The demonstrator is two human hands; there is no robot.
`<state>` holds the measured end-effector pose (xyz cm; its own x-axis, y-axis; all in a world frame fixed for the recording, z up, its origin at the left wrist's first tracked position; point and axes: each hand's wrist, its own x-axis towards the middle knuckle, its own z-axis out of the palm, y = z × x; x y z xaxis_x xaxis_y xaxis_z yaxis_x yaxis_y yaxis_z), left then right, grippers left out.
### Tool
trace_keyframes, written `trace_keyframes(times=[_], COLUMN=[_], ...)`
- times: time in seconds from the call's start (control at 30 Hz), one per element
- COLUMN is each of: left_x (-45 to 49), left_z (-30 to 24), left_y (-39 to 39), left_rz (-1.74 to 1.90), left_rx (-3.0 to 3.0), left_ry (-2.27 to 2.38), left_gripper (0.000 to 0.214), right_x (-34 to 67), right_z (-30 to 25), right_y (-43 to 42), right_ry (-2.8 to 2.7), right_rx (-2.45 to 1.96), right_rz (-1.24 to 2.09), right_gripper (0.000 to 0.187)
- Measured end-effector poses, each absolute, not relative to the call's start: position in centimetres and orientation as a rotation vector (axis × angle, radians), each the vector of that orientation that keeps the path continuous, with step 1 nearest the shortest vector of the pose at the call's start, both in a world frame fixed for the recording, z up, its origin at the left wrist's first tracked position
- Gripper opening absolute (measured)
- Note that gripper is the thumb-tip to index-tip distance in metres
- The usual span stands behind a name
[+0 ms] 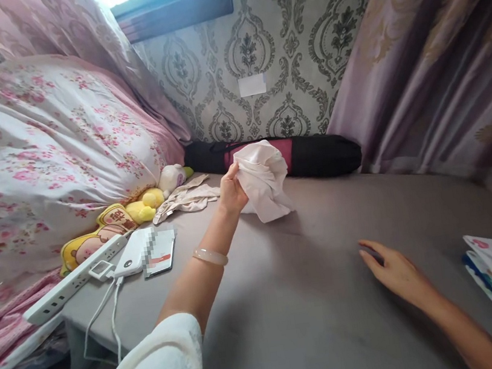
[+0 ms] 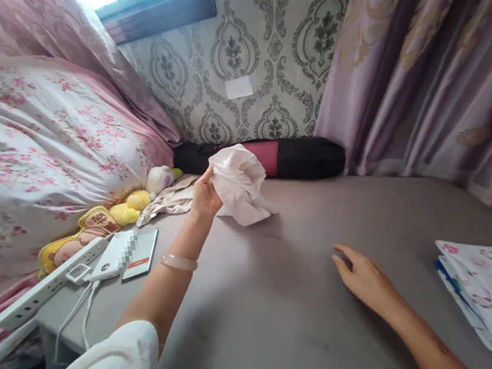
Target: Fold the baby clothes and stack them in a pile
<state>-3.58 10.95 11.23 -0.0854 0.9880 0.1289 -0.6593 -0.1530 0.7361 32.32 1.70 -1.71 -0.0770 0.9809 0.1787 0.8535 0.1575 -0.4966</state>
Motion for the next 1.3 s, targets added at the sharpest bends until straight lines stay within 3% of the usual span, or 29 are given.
trace_keyframes(times=[0.17, 0.33, 0.47, 0.7, 0.93, 1.13, 1.3], left_x=[0.6, 3.2, 2.8, 0.6, 0.0, 0.0, 1.0], left_z=[11.4, 10.5, 9.3, 8.1, 7.0, 5.8, 5.8], left_y=[8.7, 7.1, 6.8, 6.7, 5.4, 4.0, 2.8], left_rz=[1.384, 1.259, 1.232, 1.291, 1.368, 1.328, 1.204], left_rx=[0.775, 0.753, 0.702, 0.632, 0.675, 0.756, 0.771], left_ry=[0.505, 0.481, 0.554, 0.651, 0.678, 0.812, 0.818], left_gripper=[0.042, 0.041, 0.041, 0.034, 0.014, 0.028, 0.027], right_x=[28.0, 23.9, 22.3, 20.6, 20.7, 22.7, 24.5], right_z=[3.3, 5.4, 5.0, 4.0, 4.1, 5.8, 9.3], right_y=[3.6, 5.4, 5.0, 2.8, 5.3, 7.5, 7.7], right_ry=[-1.653, -1.488, -1.422, -1.662, -1.575, -1.469, -1.433], right_rx=[-1.366, -1.112, -1.126, -1.120, -1.169, -1.120, -1.091], right_rz=[0.434, 0.496, 0.620, 0.402, 0.515, 0.591, 0.549], right_gripper=[0.045, 0.055, 0.054, 0.040, 0.039, 0.042, 0.044])
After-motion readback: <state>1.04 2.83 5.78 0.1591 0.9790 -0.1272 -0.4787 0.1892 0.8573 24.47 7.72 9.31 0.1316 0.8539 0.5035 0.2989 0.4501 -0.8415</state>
